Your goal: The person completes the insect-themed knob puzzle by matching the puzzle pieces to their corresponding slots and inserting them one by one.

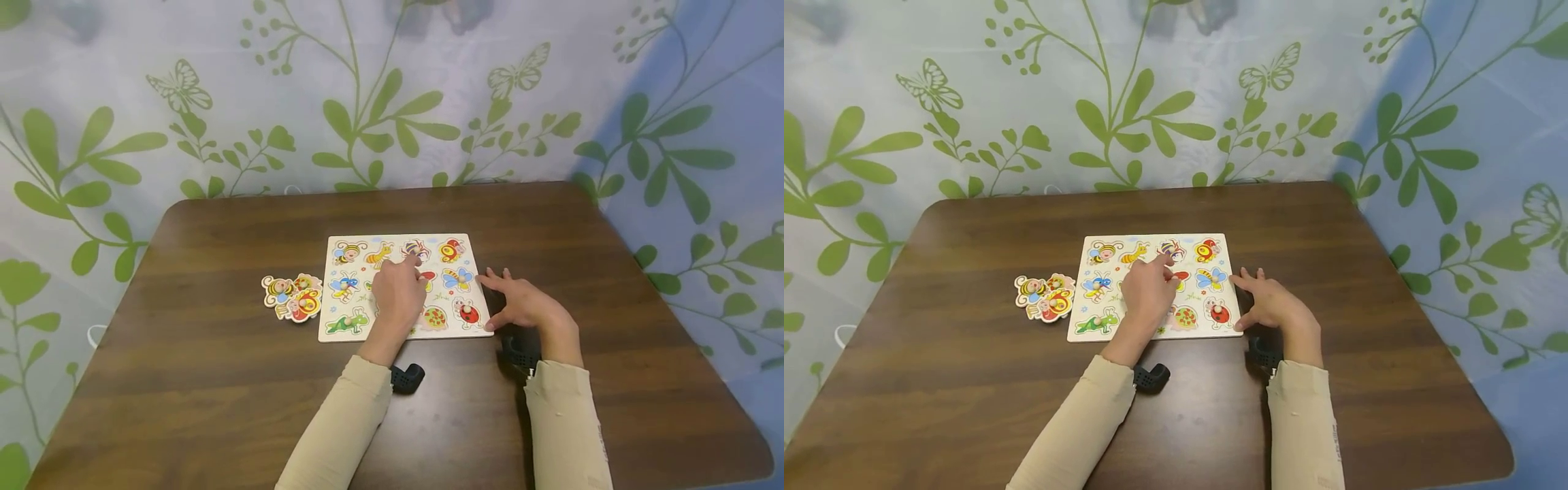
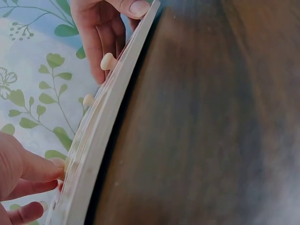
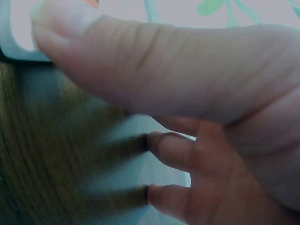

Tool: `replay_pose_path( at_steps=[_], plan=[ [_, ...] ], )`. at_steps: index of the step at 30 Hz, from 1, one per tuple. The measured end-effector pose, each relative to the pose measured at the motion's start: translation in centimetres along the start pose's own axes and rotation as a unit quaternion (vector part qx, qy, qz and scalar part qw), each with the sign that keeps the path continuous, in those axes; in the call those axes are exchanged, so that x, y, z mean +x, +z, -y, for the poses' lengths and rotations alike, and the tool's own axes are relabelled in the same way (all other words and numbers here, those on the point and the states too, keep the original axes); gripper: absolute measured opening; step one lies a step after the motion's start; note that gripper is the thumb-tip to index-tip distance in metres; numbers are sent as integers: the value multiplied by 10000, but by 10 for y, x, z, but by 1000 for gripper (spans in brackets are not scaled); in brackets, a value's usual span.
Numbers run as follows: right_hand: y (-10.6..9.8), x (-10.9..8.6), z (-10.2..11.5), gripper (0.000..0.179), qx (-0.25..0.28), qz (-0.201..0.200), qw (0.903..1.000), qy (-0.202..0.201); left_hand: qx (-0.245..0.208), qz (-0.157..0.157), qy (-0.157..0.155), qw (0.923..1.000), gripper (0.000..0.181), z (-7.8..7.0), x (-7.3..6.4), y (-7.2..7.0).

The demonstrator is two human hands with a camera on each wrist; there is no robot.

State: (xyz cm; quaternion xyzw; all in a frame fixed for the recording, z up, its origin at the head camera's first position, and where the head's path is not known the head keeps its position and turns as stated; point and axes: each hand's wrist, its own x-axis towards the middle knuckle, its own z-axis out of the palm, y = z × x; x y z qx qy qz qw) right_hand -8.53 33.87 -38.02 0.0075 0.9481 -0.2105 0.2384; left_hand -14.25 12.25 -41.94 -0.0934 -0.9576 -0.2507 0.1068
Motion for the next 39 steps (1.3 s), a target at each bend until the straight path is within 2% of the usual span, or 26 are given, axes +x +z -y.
replay_pose_path(
  at_steps=[7, 10, 13, 15, 17, 19, 21, 24, 27, 29, 30, 32, 34, 36, 37, 39],
  plan=[
    [-2, 11, 0, 102, -93, 27, 9997, -220, 21, 51, -37, 10000, 32, 7, 2, -6],
    [-3, 12, -1, 102, -113, 57, 9995, -274, -415, 17, 12, 9991, 40, 14, 6, -21],
    [-4, 11, -7, 104, -166, 87, 9995, -249, -1266, -20, 96, 9919, 44, 32, 15, -47],
    [-6, 7, -11, 106, -156, 117, 9996, -195, -1954, -91, 153, 9806, 43, 53, 23, -68],
    [-7, 5, -16, 108, -122, 162, 9997, -135, -2569, -171, 188, 9661, 41, 81, 29, -89],
    [-9, 4, -20, 110, -76, 209, 9997, -91, -2964, -237, 148, 9546, 39, 115, 32, -107],
    [-11, 2, -23, 111, -70, 254, 9996, -101, -3159, -214, 42, 9486, 38, 149, 30, -119],
    [-14, -4, -31, 113, -117, 251, 9996, -97, -3244, 50, -145, 9458, 39, 187, 26, -125],
    [-16, -11, -37, 113, -149, 236, 9995, -125, -3394, 158, -270, 9401, 45, 206, 15, -120],
    [-16, -15, -40, 114, -159, 249, 9995, -122, -3355, 1, -361, 9413, 48, 207, 6, -114],
    [-16, -16, -41, 115, -165, 261, 9995, -113, -3247, -154, -382, 9449, 49, 204, 1, -111],
    [-16, -20, -44, 116, -175, 275, 9994, -71, -2789, -508, -398, 9582, 49, 195, -6, -107],
    [-16, -22, -46, 117, -193, 263, 9995, -20, -2079, -687, -483, 9745, 49, 184, -11, -104],
    [-17, -23, -48, 117, -175, 233, 9996, -5, -1405, -642, -613, 9861, 50, 176, -12, -102],
    [-17, -24, -48, 117, -154, 221, 9996, -8, -1103, -521, -684, 9902, 51, 173, -12, -101],
    [-17, -23, -48, 116, -111, 215, 9997, -33, -665, -244, -817, 9941, 54, 171, -12, -101]
  ],
)
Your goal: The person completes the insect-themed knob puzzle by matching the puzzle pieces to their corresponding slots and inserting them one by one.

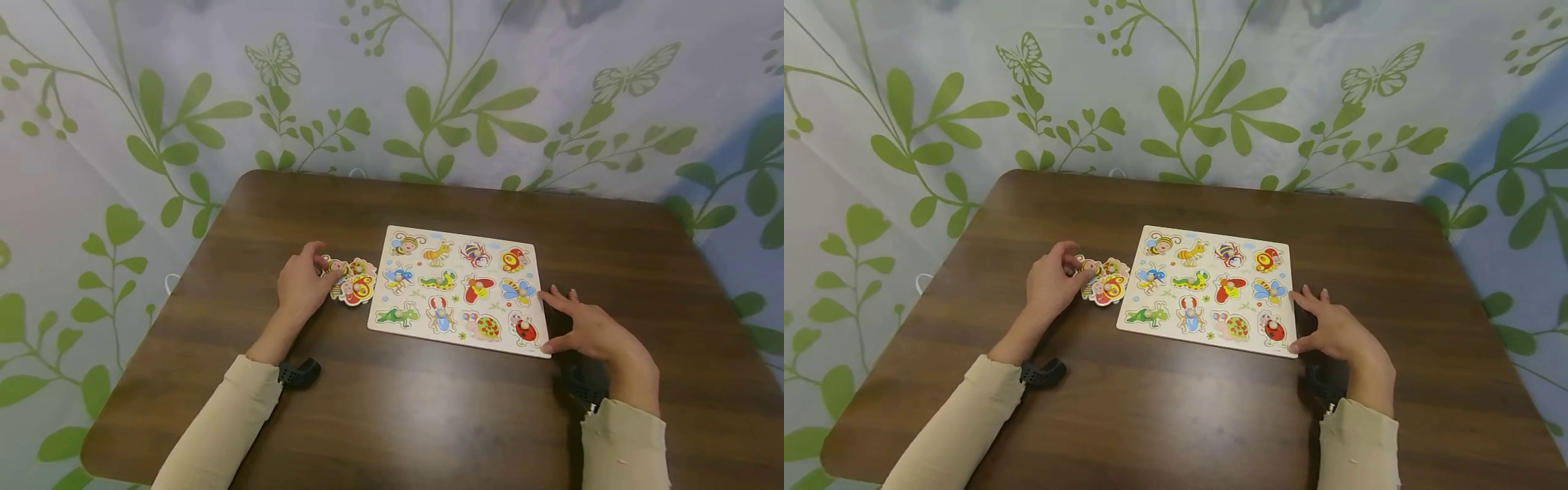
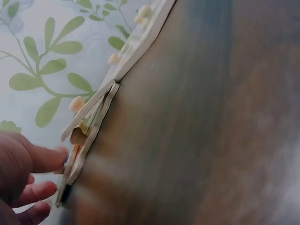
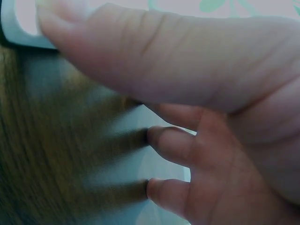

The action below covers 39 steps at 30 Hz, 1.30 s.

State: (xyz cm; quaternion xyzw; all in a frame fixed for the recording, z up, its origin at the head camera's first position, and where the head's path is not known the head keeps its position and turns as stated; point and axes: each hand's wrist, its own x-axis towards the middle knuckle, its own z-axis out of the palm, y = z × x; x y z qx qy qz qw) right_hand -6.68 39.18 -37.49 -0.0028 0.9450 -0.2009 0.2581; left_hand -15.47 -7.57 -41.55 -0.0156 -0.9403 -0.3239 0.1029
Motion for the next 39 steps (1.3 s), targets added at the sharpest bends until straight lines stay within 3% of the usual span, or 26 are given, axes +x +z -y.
replay_pose_path(
  at_steps=[3, 11, 17, 22, 27, 31, 39],
  plan=[
    [0, 0, 0, 116, 76, 4, 10000, -24, 269, 113, -34, 9996, 48, 1, 2, 2],
    [0, 0, 1, 117, 36, 21, 10000, 53, 125, 66, 190, 9997, 45, 9, 14, 8],
    [2, 2, 0, 117, 57, 67, 9999, 113, -338, 167, 487, 9981, 49, 16, 24, 8],
    [1, 2, -1, 117, 102, 96, 9996, 225, -793, 333, 320, 9958, 58, 21, 28, 9],
    [0, 2, -2, 118, 85, 84, 9997, 226, -1387, 618, 190, 9882, 62, 32, 32, 8],
    [0, 2, -2, 118, 97, 47, 9998, 182, -1593, 747, 184, 9842, 61, 35, 33, 8],
    [0, 3, -2, 118, 110, 75, 9998, 162, -1822, 474, 169, 9820, 61, 33, 35, 8]
  ],
)
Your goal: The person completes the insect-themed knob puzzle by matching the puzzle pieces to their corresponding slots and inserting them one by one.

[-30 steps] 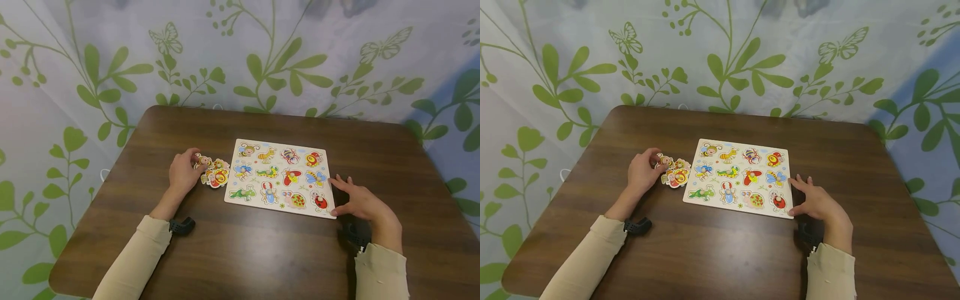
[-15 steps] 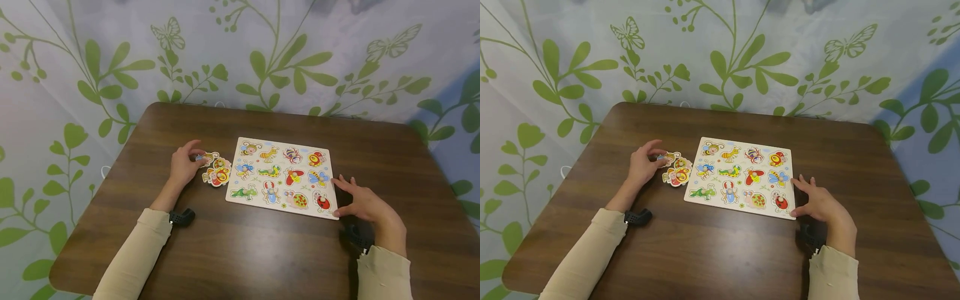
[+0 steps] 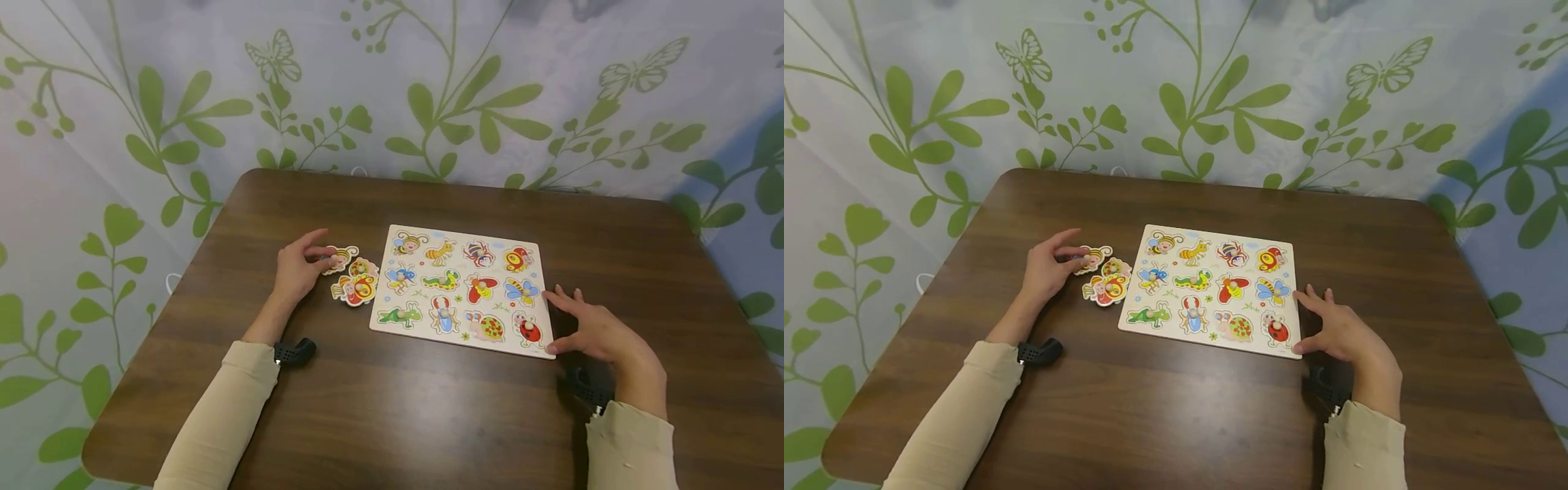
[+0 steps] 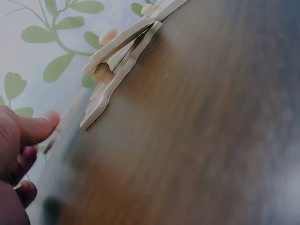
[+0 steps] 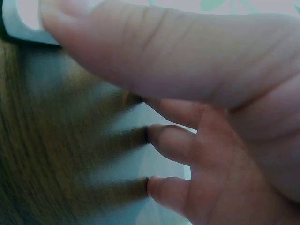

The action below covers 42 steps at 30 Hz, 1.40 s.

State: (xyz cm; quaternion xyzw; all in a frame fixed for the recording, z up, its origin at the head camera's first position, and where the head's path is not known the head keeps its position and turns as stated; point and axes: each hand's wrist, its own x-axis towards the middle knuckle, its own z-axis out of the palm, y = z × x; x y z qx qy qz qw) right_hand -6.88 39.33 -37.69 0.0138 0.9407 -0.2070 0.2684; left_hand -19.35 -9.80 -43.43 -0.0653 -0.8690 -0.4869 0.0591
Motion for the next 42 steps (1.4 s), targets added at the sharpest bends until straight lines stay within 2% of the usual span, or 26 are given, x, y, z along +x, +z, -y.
replay_pose_path(
  at_steps=[4, 7, 10, 14, 18, 24, 32, 37, 42],
  plan=[
    [-1, 0, 0, 117, -111, -29, 9999, -62, -126, -194, 211, 9995, 59, -11, 3, 5],
    [-1, 2, 2, 115, -116, -58, 9998, -174, -130, -236, 355, 9990, 56, -26, 7, 10],
    [-1, 3, 5, 114, -63, -68, 9997, -243, -155, -111, 312, 9993, 56, -41, 11, 19],
    [-2, 4, 8, 114, -67, -76, 9997, -238, -277, 241, 128, 9992, 58, -58, 15, 35],
    [-3, 4, 9, 114, -54, -52, 9998, -161, -440, 285, 71, 9986, 57, -69, 18, 50],
    [-2, 3, 7, 114, 35, -30, 9999, -128, -665, 221, -6, 9975, 55, -78, 20, 64],
    [0, 0, 2, 114, 68, -40, 9998, -164, -822, 203, -60, 9964, 55, -83, 25, 74],
    [0, -1, 1, 113, 30, -54, 9999, -108, -568, 291, -73, 9979, 53, -86, 30, 78],
    [-2, -2, 1, 114, -22, -69, 10000, -15, -254, 587, -72, 9979, 49, -95, 32, 74]
  ],
)
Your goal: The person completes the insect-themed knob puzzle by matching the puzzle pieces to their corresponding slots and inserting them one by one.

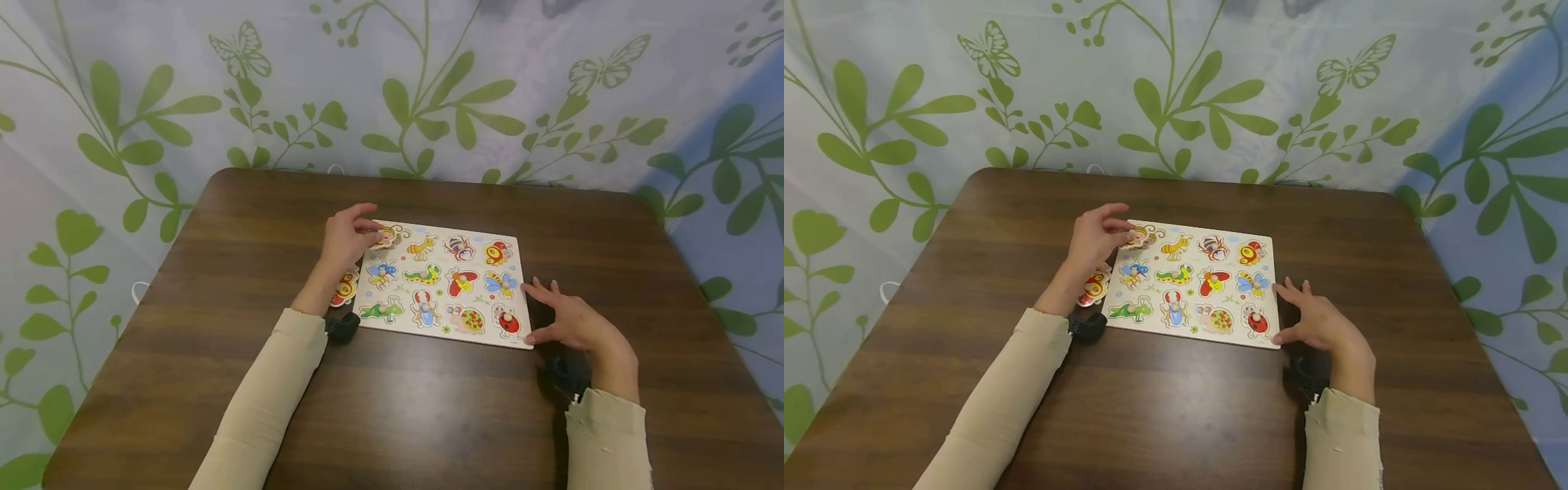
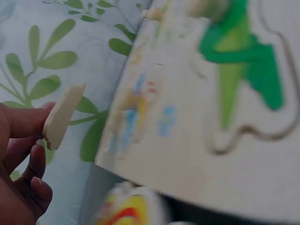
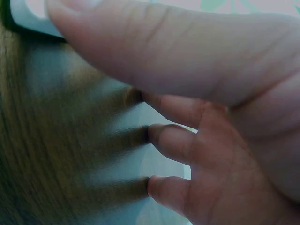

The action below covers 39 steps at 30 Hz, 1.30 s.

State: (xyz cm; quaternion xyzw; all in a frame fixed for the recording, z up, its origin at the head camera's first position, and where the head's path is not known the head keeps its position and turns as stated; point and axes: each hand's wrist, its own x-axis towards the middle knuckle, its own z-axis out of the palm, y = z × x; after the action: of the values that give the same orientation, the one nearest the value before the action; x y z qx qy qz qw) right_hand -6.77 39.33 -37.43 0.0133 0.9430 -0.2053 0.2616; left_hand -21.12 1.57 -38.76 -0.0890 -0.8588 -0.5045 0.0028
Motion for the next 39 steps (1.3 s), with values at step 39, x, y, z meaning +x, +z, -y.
replay_pose_path(
  at_steps=[39],
  plan=[
    [1, -2, 3, 112, 108, -27, 9999, 26, 369, 734, -130, 9965, 26, 8, 26, 15]
  ],
)
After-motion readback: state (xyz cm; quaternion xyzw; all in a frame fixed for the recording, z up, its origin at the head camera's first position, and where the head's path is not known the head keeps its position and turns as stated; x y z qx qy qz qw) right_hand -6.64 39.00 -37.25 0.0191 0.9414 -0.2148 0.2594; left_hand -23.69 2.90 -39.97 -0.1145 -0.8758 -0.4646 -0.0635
